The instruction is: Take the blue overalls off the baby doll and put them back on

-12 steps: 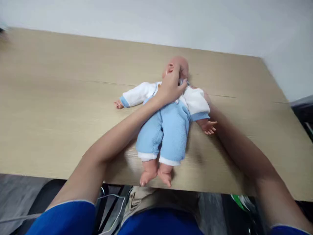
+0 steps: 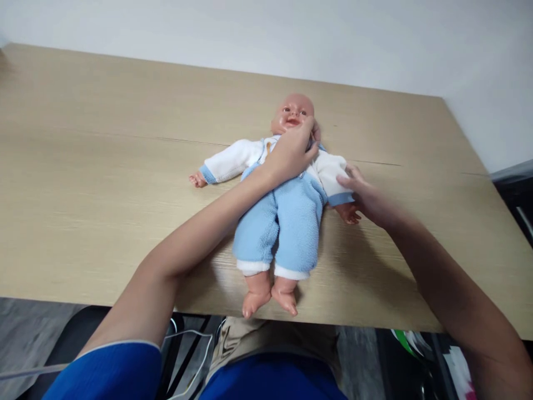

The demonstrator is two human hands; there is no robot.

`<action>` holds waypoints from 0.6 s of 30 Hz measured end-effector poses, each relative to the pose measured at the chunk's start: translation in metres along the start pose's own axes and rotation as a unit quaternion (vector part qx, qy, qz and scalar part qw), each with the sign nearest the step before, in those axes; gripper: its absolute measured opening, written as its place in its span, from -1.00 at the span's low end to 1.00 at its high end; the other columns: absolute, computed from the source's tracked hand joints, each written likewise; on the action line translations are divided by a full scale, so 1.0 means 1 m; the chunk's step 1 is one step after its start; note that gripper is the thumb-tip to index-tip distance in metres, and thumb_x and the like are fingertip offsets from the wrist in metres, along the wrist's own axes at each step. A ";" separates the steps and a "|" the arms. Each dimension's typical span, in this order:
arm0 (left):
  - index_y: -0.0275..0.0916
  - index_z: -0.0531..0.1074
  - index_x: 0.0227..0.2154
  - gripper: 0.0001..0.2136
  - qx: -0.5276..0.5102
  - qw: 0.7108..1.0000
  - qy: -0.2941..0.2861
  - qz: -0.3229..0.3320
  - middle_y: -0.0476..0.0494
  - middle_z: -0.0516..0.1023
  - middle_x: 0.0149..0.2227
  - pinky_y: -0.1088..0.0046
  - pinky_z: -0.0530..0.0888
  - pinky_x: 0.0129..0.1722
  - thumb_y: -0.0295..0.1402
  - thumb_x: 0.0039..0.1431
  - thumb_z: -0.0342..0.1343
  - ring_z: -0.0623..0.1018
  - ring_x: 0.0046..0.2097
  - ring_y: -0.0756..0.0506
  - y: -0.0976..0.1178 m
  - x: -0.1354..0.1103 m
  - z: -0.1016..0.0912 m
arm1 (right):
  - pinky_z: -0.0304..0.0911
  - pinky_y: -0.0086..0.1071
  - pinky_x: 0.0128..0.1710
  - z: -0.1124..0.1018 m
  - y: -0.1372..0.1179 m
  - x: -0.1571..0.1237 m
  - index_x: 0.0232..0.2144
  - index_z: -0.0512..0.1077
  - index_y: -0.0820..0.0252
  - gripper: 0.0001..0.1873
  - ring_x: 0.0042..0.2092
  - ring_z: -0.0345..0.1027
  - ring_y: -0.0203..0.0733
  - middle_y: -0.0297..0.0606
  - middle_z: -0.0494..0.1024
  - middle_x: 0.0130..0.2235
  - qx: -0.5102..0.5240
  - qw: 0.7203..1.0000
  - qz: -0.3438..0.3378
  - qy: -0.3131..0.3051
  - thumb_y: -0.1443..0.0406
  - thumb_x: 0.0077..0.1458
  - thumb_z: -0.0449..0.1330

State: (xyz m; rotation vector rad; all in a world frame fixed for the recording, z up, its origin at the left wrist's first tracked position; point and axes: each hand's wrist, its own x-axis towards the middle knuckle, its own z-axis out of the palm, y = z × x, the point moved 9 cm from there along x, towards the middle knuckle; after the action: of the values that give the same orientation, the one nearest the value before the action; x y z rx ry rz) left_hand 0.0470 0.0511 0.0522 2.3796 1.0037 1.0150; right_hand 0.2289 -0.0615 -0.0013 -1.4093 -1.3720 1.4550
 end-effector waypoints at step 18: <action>-0.17 0.54 0.34 -0.62 0.117 0.991 -0.022 -0.053 -0.35 0.76 0.10 0.03 0.61 0.24 -0.38 0.55 0.17 0.72 0.18 -0.36 0.000 -0.004 -0.002 | 0.75 0.10 0.04 -0.103 0.019 -0.028 0.10 0.70 0.04 -0.37 -0.04 0.76 0.21 -0.06 0.84 0.01 -0.294 0.921 -0.148 0.211 -0.20 0.20 0.61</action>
State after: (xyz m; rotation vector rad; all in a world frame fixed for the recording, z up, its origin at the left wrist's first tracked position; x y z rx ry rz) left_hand 0.0436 0.0476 0.0516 2.4898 1.2793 0.8430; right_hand 0.3367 -0.0697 0.0020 -1.6560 -1.7061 0.5065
